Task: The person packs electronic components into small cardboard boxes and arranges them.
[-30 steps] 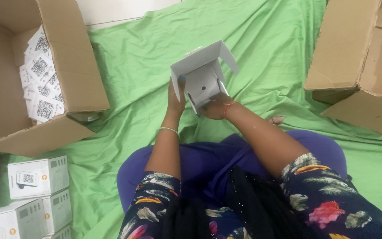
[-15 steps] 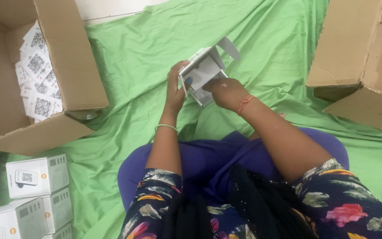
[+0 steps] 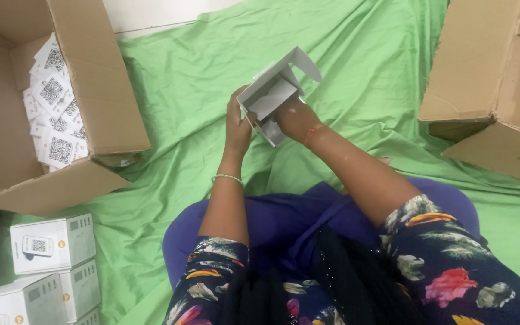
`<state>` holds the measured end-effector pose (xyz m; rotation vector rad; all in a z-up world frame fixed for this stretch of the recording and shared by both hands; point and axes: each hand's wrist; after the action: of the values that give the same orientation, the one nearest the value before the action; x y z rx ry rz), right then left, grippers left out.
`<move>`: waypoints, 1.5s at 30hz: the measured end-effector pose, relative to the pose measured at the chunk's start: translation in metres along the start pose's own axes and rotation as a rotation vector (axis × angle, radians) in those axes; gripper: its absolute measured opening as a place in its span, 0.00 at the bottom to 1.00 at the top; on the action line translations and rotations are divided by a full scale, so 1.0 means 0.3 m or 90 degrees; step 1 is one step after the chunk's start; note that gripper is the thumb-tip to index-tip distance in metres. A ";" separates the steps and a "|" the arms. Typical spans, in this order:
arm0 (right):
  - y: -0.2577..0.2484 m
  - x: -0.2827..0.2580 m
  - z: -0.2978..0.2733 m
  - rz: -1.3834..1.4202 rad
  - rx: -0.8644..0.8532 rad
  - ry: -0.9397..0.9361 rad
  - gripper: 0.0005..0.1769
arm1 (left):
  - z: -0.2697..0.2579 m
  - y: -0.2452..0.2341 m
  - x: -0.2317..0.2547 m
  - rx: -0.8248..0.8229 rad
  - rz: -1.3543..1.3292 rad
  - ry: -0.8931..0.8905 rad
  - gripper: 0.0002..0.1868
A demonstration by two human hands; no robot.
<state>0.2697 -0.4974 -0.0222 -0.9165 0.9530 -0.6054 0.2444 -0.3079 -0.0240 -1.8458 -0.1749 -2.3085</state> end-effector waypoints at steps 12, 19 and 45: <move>0.240 -0.001 0.103 -0.353 -0.125 -0.037 0.32 | 0.035 -0.012 0.093 -0.091 0.022 -0.049 0.40; 0.256 0.011 0.098 -0.311 -0.049 -0.054 0.33 | 0.012 0.042 0.116 -0.007 0.268 0.214 0.54; 0.109 -0.111 0.120 -0.221 -0.025 -0.017 0.19 | 0.015 0.036 0.079 0.102 0.190 0.149 0.31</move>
<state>0.2874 -0.4416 -0.0269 -1.1337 0.7887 -0.8687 0.2459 -0.3192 -0.0002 -1.4059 -0.0462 -2.2058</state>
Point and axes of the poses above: each hand's wrist, its own z-axis towards the middle knuckle, its own y-axis out of the palm, x = y × z, and after that the axes turned 13 degrees about x, right-handed
